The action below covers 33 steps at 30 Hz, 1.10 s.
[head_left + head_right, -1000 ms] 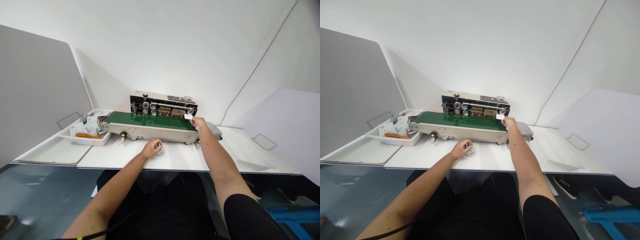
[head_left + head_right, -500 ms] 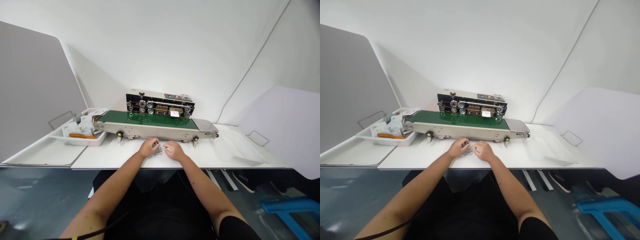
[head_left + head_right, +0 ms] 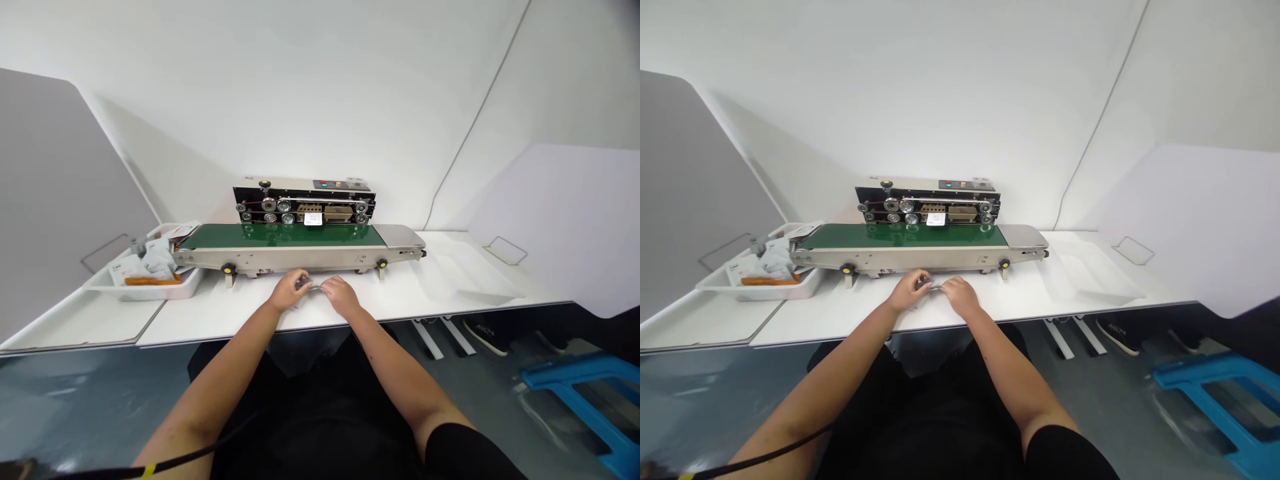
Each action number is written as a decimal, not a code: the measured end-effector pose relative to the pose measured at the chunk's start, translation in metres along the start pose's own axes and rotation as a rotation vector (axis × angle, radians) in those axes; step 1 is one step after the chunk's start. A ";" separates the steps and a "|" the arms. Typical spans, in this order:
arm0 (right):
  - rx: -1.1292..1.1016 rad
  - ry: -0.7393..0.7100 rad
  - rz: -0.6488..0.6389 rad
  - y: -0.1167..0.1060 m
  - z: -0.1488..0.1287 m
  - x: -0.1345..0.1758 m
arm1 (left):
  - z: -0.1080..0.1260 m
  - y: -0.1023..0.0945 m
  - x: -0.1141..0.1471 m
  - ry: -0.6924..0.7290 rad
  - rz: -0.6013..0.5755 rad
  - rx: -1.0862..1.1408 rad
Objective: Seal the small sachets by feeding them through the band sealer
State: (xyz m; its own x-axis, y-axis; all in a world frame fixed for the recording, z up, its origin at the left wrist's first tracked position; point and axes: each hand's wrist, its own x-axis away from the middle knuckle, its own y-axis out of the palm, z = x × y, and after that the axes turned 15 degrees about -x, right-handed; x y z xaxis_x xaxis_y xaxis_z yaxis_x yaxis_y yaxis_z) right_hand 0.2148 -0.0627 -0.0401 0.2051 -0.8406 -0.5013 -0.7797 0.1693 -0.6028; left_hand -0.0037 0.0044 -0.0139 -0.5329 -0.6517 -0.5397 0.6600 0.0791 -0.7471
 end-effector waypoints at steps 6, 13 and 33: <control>-0.100 0.069 0.247 -0.011 0.000 0.000 | -0.002 0.001 -0.003 0.070 -0.046 0.019; -0.271 0.067 0.248 -0.009 0.000 0.002 | -0.003 0.004 0.004 -0.018 -0.035 0.048; -0.339 0.079 0.300 -0.009 -0.013 0.003 | -0.001 0.007 0.003 -0.145 -0.059 0.296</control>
State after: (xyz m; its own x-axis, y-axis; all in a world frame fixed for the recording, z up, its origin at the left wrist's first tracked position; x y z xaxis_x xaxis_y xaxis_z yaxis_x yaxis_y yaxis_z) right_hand 0.2147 -0.0734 -0.0288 -0.0948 -0.8190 -0.5659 -0.9501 0.2442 -0.1942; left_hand -0.0017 0.0035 -0.0211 -0.5083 -0.7505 -0.4224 0.7668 -0.1711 -0.6187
